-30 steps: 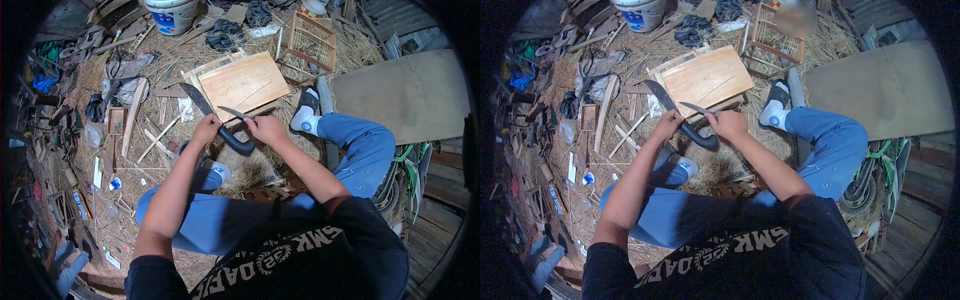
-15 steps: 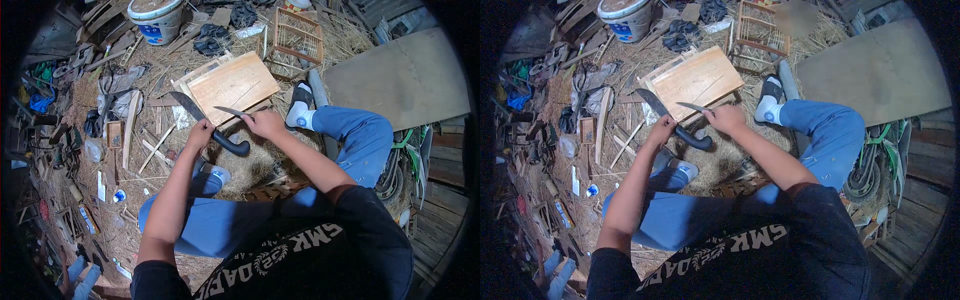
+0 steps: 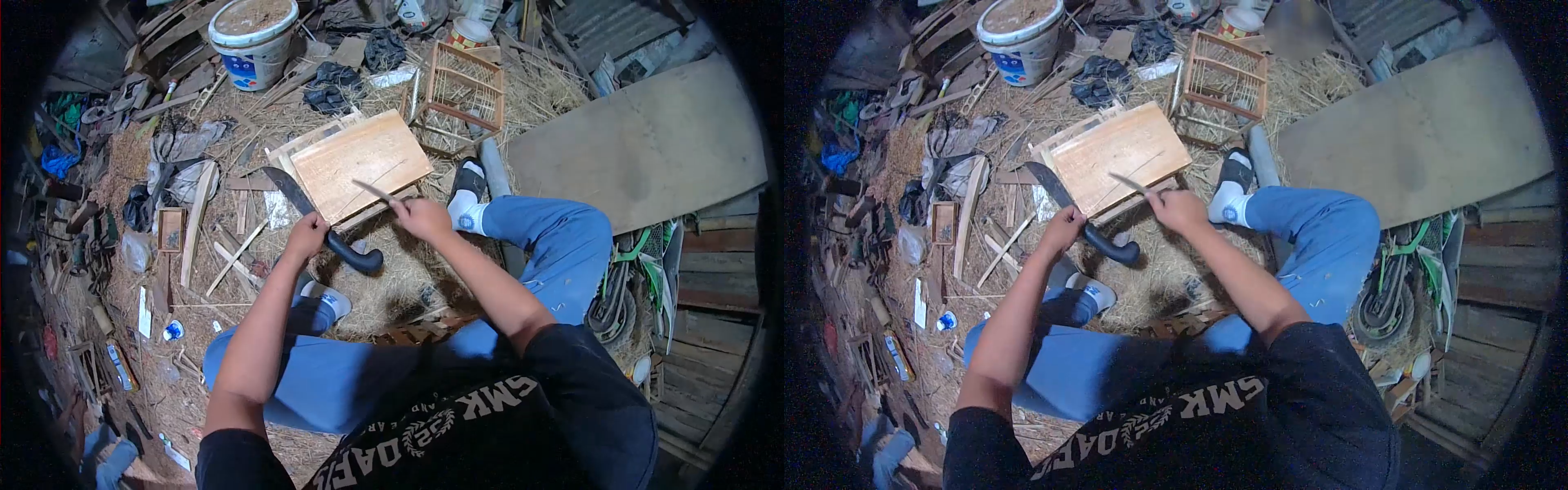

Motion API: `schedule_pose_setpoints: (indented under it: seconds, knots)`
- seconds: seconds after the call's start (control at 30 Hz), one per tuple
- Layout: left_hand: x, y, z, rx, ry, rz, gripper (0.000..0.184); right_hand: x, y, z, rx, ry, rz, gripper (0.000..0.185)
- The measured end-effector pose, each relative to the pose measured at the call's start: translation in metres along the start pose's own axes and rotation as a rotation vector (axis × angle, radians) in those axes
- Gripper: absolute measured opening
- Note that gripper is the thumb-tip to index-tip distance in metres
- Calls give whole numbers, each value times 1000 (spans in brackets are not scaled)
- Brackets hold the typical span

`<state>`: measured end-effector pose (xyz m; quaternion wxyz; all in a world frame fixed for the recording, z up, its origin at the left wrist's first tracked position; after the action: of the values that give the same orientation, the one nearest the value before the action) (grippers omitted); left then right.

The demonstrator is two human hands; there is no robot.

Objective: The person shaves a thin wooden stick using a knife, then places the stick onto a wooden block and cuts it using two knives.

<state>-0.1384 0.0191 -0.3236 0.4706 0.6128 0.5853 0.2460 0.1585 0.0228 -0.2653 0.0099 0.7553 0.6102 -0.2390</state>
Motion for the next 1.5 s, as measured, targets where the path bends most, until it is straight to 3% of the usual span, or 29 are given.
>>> schedule_pose_setpoints:
  seconds: [0.07,0.13,0.27,0.33,0.4,0.47,0.53,0.6,0.63,0.67,0.73,0.77,0.83,0.87,0.93,0.97,1.03,1.07,1.13,1.17,1.2,1.27,1.33,1.4,1.5]
  knots:
    - [2,-5,1,-9,-8,-4,21,7,13,-9,-36,62,-19,76]
    - [4,-6,-1,-11,-18,-3,21,23,42,-26,99,37,243,73]
    - [3,7,0,14,-3,22,23,3,16,-10,-53,14,38,70]
    - [-1,12,-4,-2,-30,-89,21,22,50,-25,109,117,207,67]
    - [6,-1,-2,45,-13,-52,22,21,45,-26,44,174,170,71]
    - [8,-9,3,90,6,-18,23,-2,8,-10,-92,28,-25,70]
    - [9,-11,2,33,17,-52,24,9,15,-11,-73,91,-58,71]
    - [5,2,0,37,34,-25,25,33,47,-13,73,82,218,70]
    - [5,-2,1,70,38,-32,25,20,26,-16,68,74,176,71]
    - [8,-4,1,101,42,-39,26,-4,4,-18,-14,73,-1,74]
    - [6,-4,0,89,34,-3,24,-6,6,-14,-41,94,-45,73]
    - [7,-2,1,64,33,36,23,0,11,-14,-40,98,-43,73]
    - [4,4,2,69,34,24,24,19,39,-13,113,142,199,72]
    - [3,6,1,77,36,6,24,10,24,-1,102,112,-2,72]
    - [1,8,-3,93,35,-3,24,-22,2,-10,-204,-19,-137,70]
    - [0,9,-1,94,37,-11,23,-11,13,-6,-210,-21,-137,70]
    - [0,15,0,120,62,8,25,22,68,-22,146,169,308,67]
    - [-2,17,-3,159,83,22,26,24,69,-17,142,167,303,67]
    - [1,9,-2,169,93,53,26,3,29,-15,-99,65,-25,69]
    - [4,7,-2,183,93,94,27,-13,15,-25,-133,40,-75,72]
    - [6,4,-3,174,100,90,27,-6,15,-27,-144,38,-81,72]
    - [11,-6,1,152,51,21,22,20,49,-30,93,77,235,73]
    - [14,-17,4,192,35,-41,23,19,44,-27,45,138,188,71]
    - [15,-11,3,152,101,108,29,8,21,-8,-107,122,11,76]
    - [14,-10,4,75,64,94,29,18,36,-22,-51,110,121,75]
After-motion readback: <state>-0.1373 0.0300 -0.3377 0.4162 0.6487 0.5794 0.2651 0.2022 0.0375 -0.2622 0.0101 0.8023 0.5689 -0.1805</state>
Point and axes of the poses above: each hand's wrist, its own x-axis towards the middle knuckle, its own z-axis out of the palm, y = z × x, the point moved 7 cm from there along x, towards the middle knuckle, and after that the axes turned 9 degrees about z, right-handed, at the moved point
